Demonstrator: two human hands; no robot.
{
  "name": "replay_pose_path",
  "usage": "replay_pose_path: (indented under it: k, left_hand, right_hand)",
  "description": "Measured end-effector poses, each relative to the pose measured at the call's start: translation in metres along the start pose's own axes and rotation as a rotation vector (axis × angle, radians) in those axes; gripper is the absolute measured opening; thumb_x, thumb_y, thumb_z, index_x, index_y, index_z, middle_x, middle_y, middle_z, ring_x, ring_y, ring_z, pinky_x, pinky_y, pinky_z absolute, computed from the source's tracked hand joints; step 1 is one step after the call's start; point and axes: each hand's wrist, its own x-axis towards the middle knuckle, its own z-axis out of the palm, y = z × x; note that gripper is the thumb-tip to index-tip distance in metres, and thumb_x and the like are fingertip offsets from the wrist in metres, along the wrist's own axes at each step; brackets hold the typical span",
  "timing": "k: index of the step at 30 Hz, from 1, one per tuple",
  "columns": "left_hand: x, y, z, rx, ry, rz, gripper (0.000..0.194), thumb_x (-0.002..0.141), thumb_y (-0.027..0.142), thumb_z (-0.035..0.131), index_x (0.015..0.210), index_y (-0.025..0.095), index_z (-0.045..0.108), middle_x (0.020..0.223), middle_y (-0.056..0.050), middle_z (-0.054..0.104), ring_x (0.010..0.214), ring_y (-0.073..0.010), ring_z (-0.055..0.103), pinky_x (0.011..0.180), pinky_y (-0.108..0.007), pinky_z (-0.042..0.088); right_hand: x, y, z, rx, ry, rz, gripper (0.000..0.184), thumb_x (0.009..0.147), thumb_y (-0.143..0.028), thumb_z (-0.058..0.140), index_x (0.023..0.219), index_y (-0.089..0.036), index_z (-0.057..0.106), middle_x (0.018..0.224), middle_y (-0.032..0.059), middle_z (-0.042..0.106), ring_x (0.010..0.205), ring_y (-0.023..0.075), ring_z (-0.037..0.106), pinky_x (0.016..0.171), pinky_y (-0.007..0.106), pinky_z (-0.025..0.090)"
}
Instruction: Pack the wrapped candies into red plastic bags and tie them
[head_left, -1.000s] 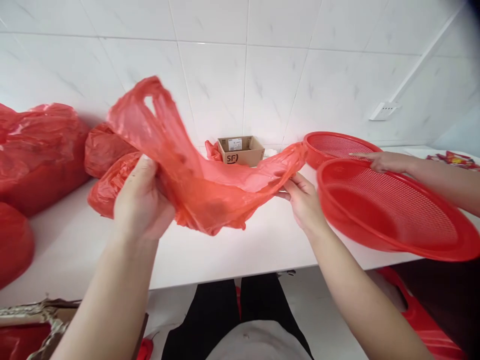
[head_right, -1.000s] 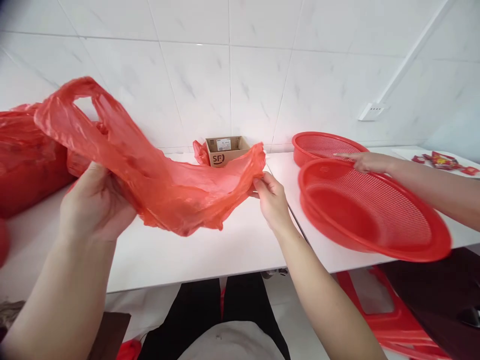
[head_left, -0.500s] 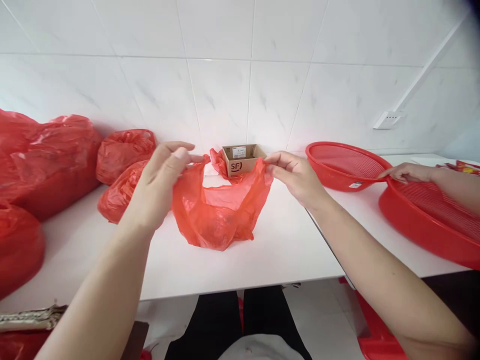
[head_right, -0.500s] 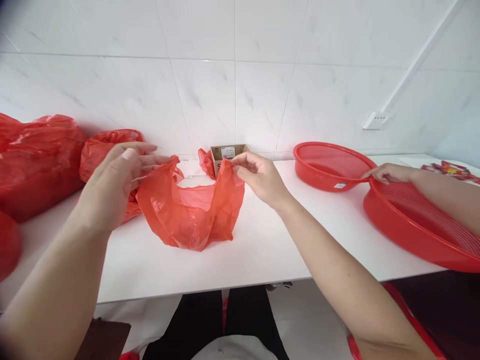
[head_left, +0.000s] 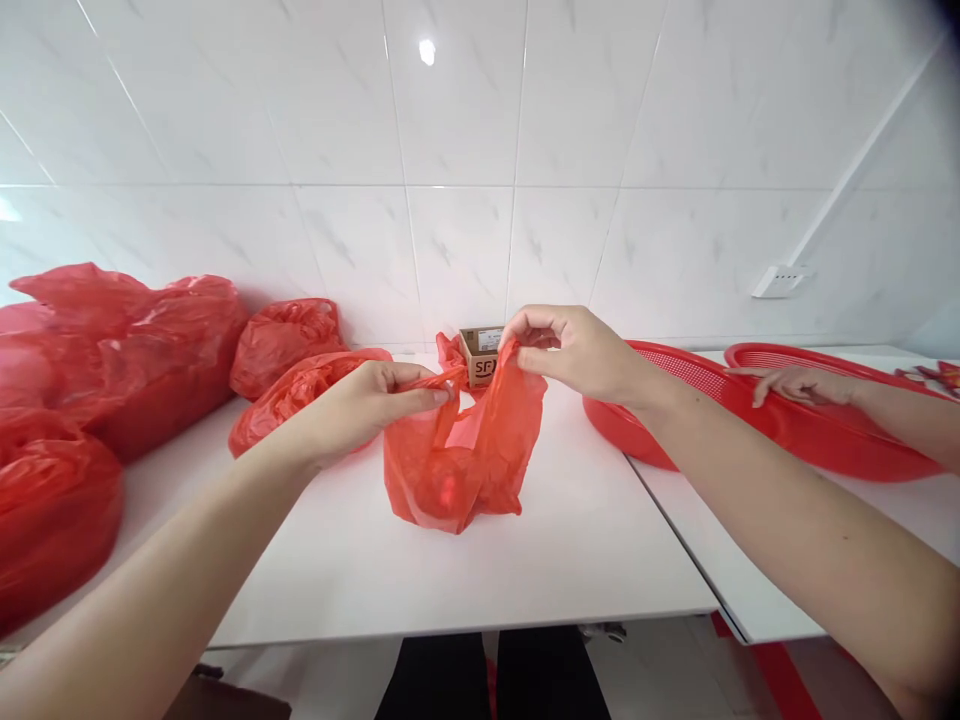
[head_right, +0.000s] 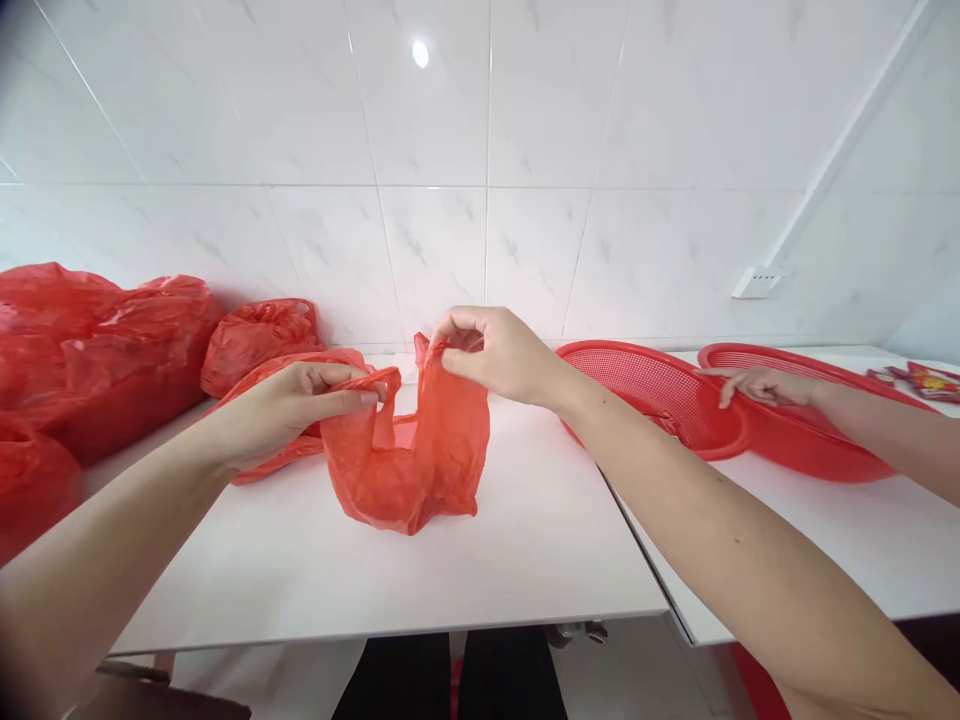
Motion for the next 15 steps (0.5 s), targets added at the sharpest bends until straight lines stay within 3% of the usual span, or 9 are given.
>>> replay_pose_path:
  k: [3, 6, 8, 11, 15]
  left_hand:
    - [0.0, 0.009, -0.002, -0.356, 0.034, 0.038, 0.019, 0.079, 0.038, 0.073, 0.08, 0.02, 0.07, 0.081, -0.004, 0.066, 0.077, -0.0186, 0.061, 0.069, -0.03, 0.049]
    - [0.001, 0.008, -0.003, -0.511, 0.147, 0.082, 0.014, 0.077, 0.034, 0.075, 0.083, 0.022, 0.071, 0.084, -0.003, 0.068, 0.08, -0.0189, 0.063, 0.07, -0.029, 0.051]
    - [0.002, 0.005, -0.002, -0.516, 0.139, 0.147, 0.014, 0.078, 0.033, 0.074, 0.087, 0.023, 0.071, 0.094, -0.003, 0.07, 0.087, -0.019, 0.065, 0.074, -0.028, 0.052]
    - [0.003, 0.002, 0.002, -0.465, 0.035, 0.202, 0.022, 0.082, 0.032, 0.072, 0.103, 0.027, 0.067, 0.11, -0.003, 0.068, 0.098, -0.0201, 0.065, 0.085, -0.032, 0.052]
    - [0.009, 0.01, 0.009, -0.212, -0.106, 0.089, 0.066, 0.076, 0.03, 0.078, 0.135, 0.035, 0.049, 0.095, 0.0, 0.068, 0.093, -0.0199, 0.065, 0.087, -0.036, 0.049]
  right_hand:
    - [0.005, 0.001, -0.008, 0.043, -0.021, 0.06, 0.009, 0.075, -0.018, 0.058, 0.081, -0.018, 0.065, 0.08, 0.0003, 0.066, 0.073, 0.0126, 0.059, 0.067, 0.027, 0.045]
    - [0.005, 0.006, -0.016, 0.121, 0.036, 0.138, 0.007, 0.076, -0.019, 0.059, 0.081, -0.02, 0.063, 0.082, 0.0003, 0.067, 0.074, 0.0136, 0.06, 0.065, 0.027, 0.045]
    - [0.004, 0.007, -0.02, 0.168, 0.075, 0.146, 0.007, 0.076, -0.016, 0.058, 0.081, -0.02, 0.061, 0.084, 0.0004, 0.068, 0.078, 0.0145, 0.061, 0.065, 0.027, 0.046]
    - [0.004, 0.004, -0.022, 0.183, 0.033, 0.121, 0.011, 0.074, -0.011, 0.057, 0.08, -0.02, 0.06, 0.086, 0.0009, 0.068, 0.084, 0.0153, 0.063, 0.07, 0.027, 0.048]
    - [0.011, -0.015, -0.022, 0.16, -0.033, 0.013, 0.013, 0.076, -0.01, 0.059, 0.083, -0.019, 0.064, 0.082, 0.0002, 0.068, 0.076, 0.013, 0.062, 0.067, 0.026, 0.049]
